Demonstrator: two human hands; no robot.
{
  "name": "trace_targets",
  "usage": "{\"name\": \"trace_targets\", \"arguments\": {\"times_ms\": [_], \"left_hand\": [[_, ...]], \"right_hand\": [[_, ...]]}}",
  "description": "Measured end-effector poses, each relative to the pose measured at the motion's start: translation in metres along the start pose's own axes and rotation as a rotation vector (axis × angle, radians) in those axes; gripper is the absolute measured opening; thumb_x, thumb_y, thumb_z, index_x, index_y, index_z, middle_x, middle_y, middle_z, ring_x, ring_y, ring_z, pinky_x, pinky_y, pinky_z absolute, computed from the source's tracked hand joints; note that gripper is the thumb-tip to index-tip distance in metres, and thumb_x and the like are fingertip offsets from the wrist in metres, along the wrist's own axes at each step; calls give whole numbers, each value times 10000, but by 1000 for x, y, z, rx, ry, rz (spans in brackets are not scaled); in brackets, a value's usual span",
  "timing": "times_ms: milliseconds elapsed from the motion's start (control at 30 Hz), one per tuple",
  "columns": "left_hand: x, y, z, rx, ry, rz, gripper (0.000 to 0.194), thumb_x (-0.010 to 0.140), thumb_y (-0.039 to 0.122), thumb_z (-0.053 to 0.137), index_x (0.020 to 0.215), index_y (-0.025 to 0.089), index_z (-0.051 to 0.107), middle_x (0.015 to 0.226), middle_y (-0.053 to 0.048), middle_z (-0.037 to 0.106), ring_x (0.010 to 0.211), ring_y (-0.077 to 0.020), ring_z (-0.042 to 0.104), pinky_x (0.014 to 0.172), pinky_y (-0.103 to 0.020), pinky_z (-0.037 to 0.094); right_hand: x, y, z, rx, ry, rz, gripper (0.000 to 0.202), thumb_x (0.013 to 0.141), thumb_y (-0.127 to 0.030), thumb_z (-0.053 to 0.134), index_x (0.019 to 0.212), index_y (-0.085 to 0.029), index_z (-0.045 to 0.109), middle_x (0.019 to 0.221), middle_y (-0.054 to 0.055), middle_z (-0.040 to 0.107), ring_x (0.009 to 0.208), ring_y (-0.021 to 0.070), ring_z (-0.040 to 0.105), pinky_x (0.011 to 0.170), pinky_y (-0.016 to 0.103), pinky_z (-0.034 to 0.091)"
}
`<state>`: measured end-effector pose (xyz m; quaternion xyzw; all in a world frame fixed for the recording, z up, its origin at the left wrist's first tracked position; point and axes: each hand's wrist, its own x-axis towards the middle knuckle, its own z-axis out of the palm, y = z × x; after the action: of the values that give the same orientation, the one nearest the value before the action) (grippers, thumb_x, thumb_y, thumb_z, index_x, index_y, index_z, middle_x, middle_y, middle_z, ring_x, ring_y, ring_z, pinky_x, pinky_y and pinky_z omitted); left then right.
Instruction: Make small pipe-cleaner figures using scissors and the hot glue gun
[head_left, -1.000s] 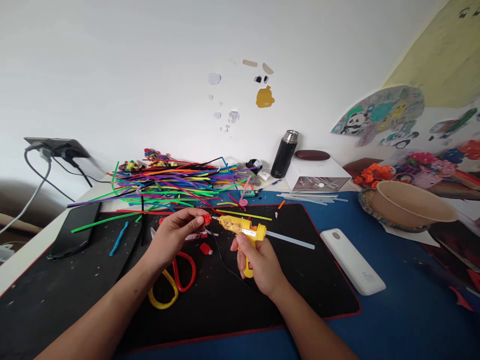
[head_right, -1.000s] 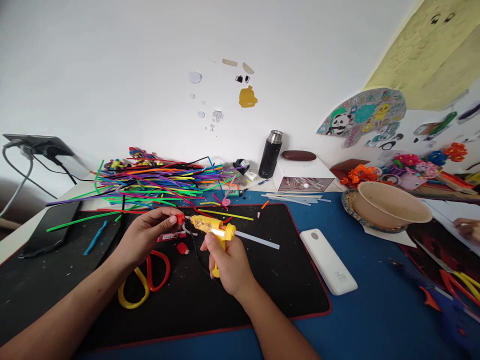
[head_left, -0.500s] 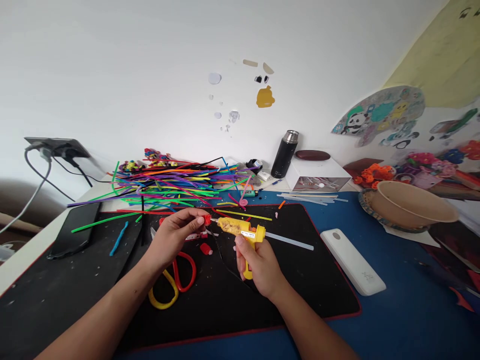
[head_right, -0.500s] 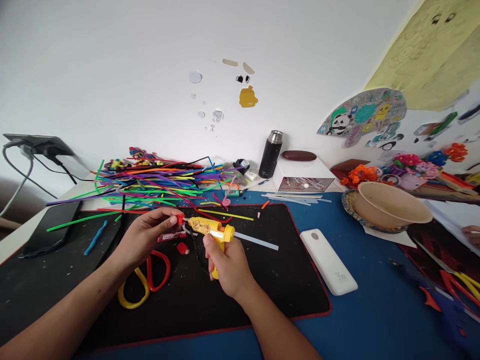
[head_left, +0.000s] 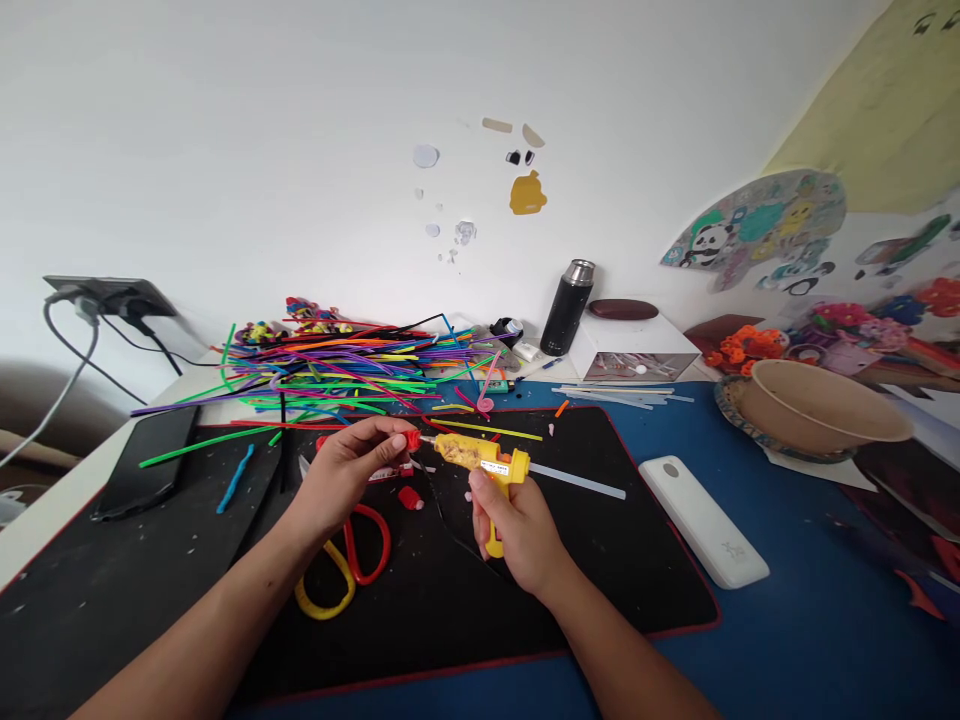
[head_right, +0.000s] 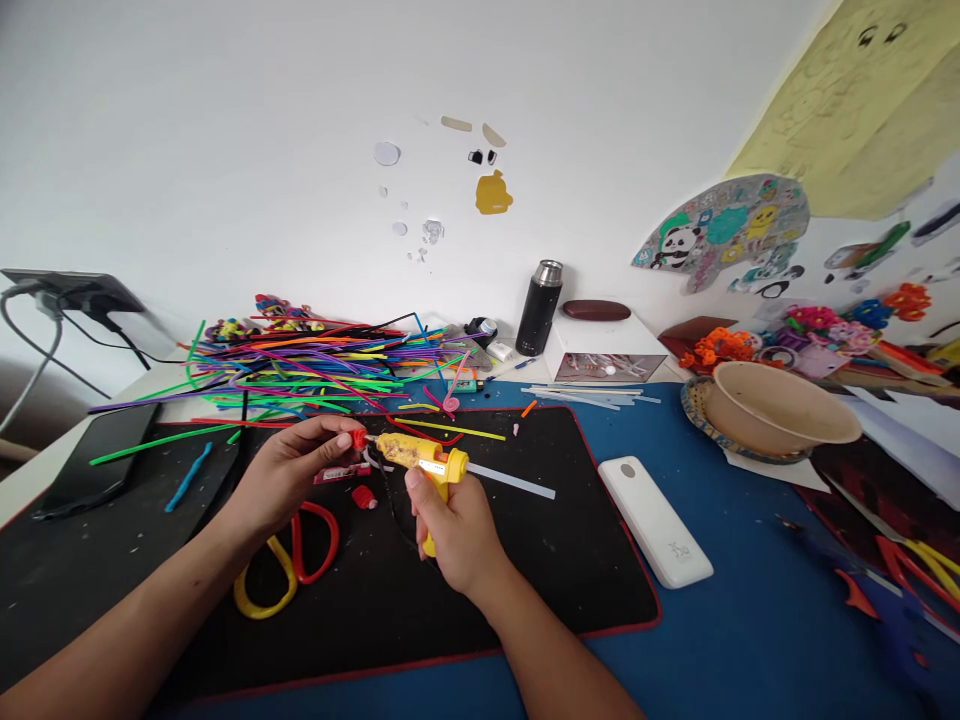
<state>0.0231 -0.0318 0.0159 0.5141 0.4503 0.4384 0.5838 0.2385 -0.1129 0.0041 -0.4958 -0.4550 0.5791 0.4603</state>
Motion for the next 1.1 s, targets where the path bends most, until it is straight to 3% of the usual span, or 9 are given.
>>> {"name": "trace_targets", "arguments": {"times_ms": [267, 433, 667, 900, 1000, 1100], "left_hand": [[1, -5, -4, -8, -2, 41, 318, 771, 467, 893, 947, 215, 813, 907, -52, 752, 794, -196, 680, 758, -308, 603], [5, -2, -11, -9, 79, 121, 330, 758, 481, 899, 933, 214, 815, 850, -31, 752, 738, -169, 654, 689, -254, 546], [7, 1, -15, 37, 64, 179, 348, 773, 528, 863, 907, 212, 809, 851, -47, 761, 760, -197, 639, 725, -299, 537], [5, 3, -9, 74, -1, 160, 466, 712, 636, 852, 914, 218, 812, 768, -43, 732, 722, -218, 652, 699, -331, 566], [6, 0, -9, 68, -13, 185, 449, 734, 628, 839, 925, 222, 814, 774, -36, 728, 724, -204, 644, 702, -315, 563], [7, -2, -10, 60, -23, 203, 439, 749, 618, 829, 930, 219, 811, 777, -37, 726, 720, -201, 640, 691, -311, 564]], "right_hand": [[4, 8, 0, 66, 2, -11, 673, 843, -830, 618, 601, -208, 533, 388, -44, 471, 348, 98, 453, 427, 231, 363], [13, 10, -5, 143, 17, -69, 649, 854, -805, 622, 720, -170, 630, 395, -59, 476, 339, 100, 471, 424, 219, 328], [13, 6, -17, 225, 242, -122, 557, 889, -708, 650, 849, -154, 686, 465, -61, 514, 371, 118, 523, 434, 230, 380], [-12, 0, -40, 231, 423, 8, 624, 825, -746, 710, 975, -140, 697, 619, 6, 656, 470, 155, 639, 406, 214, 356], [-25, -3, -50, 255, 448, 132, 600, 885, -718, 672, 1052, -142, 689, 717, 40, 712, 551, 167, 704, 429, 199, 371], [-36, -4, -56, 246, 394, 264, 555, 978, -689, 567, 1081, -155, 680, 821, 78, 753, 620, 173, 747, 418, 181, 359]]}}
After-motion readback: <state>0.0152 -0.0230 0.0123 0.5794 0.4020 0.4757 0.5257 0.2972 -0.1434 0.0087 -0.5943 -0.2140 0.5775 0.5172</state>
